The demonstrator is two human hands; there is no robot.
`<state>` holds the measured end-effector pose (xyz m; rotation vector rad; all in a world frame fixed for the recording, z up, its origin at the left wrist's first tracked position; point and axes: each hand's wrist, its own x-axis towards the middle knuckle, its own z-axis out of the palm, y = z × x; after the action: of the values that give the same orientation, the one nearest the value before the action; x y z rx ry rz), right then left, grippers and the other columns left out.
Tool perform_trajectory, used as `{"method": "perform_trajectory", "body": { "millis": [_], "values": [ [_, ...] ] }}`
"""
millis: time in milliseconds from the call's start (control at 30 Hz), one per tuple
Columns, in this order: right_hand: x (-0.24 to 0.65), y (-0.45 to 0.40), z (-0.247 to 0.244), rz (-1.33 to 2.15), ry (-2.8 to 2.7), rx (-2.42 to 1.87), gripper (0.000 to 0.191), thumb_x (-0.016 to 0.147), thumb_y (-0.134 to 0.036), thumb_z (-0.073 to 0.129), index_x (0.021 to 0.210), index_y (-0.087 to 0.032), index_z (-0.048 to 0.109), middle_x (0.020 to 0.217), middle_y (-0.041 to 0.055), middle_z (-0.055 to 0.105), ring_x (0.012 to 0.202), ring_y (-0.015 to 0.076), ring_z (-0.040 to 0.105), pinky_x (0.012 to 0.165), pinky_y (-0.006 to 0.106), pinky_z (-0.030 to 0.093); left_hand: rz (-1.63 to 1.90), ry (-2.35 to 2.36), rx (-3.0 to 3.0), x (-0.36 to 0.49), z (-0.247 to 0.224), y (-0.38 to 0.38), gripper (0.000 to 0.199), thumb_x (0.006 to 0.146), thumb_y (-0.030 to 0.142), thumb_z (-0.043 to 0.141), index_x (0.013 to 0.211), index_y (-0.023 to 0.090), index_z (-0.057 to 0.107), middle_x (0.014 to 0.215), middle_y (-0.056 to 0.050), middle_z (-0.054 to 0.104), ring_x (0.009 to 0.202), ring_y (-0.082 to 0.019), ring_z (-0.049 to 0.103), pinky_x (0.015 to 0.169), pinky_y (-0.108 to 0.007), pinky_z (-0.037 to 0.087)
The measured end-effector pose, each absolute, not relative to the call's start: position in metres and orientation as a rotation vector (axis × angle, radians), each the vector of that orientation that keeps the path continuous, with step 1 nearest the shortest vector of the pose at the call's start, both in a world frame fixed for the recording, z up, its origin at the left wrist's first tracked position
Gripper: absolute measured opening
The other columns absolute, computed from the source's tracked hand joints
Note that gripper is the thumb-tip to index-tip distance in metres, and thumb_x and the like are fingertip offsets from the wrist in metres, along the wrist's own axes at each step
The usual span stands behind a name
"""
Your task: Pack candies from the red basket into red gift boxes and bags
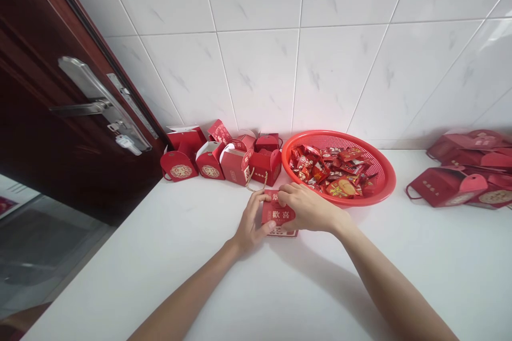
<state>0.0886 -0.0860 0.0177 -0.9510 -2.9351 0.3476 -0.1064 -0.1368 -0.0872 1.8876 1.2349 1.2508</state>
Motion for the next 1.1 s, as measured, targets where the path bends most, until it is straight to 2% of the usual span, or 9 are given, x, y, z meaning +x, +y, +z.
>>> {"method": "perform_trajectory", "body": {
  "millis": [167,367,533,767,1100],
  "values": [
    [0.0878,-0.0853,0.0175,0.356,-2.927,-0.93,0.027,0.082,-0.032,0.079,0.095,-0.014,0.064,0.098,0.0086,0.063,0.089,0.0222,0.057,0.077,0.032,0.042,1.28,1.212,1.886,-0.1052,-0.0868,-0.1367,0.05,0.087,0.061,0.059,0.119,0.023,0.053,0.135,-0.014,0.049,0.127,-0.034,0.05,0.108,-0.047,0.039],
    [0.0879,-0.0858,0.0197,0.396,-2.928,-0.973,0.025,0.081,-0.032,0.08,0.093,-0.014,0.066,0.097,0.0082,0.063,0.084,0.0203,0.056,0.068,0.029,0.037,1.34,1.165,1.914,-0.105,-0.0909,-0.1353,0.047,0.089,0.059,0.06,0.119,0.023,0.053,0.133,-0.013,0.049,0.124,-0.033,0.051,0.105,-0.048,0.041],
    [0.0876,-0.0867,0.02,0.396,-2.921,-0.981,0.029,0.081,-0.033,0.08,0.099,-0.013,0.069,0.098,0.0081,0.064,0.082,0.0192,0.056,0.066,0.029,0.036,1.339,1.159,1.924,-0.1048,-0.0916,-0.1356,0.047,0.09,0.06,0.059,0.12,0.023,0.053,0.133,-0.012,0.048,0.124,-0.033,0.051,0.106,-0.048,0.041],
    [0.0862,-0.0868,0.0206,0.315,-2.953,-0.974,0.021,0.081,-0.032,0.079,0.086,-0.014,0.069,0.091,0.0071,0.065,0.078,0.018,0.057,0.063,0.029,0.033,1.349,1.157,1.938,-0.1049,-0.092,-0.1349,0.048,0.091,0.061,0.058,0.119,0.023,0.052,0.131,-0.012,0.049,0.125,-0.033,0.051,0.106,-0.05,0.042],
    [0.085,-0.0885,0.0227,0.237,-2.984,-0.958,0.02,0.084,-0.032,0.077,0.084,-0.013,0.071,0.09,0.0092,0.067,0.077,0.0183,0.06,0.062,0.029,0.032,1.36,1.156,1.941,-0.1052,-0.094,-0.1346,0.046,0.091,0.06,0.058,0.119,0.024,0.052,0.132,-0.012,0.049,0.123,-0.032,0.052,0.105,-0.048,0.042]
  ]
}}
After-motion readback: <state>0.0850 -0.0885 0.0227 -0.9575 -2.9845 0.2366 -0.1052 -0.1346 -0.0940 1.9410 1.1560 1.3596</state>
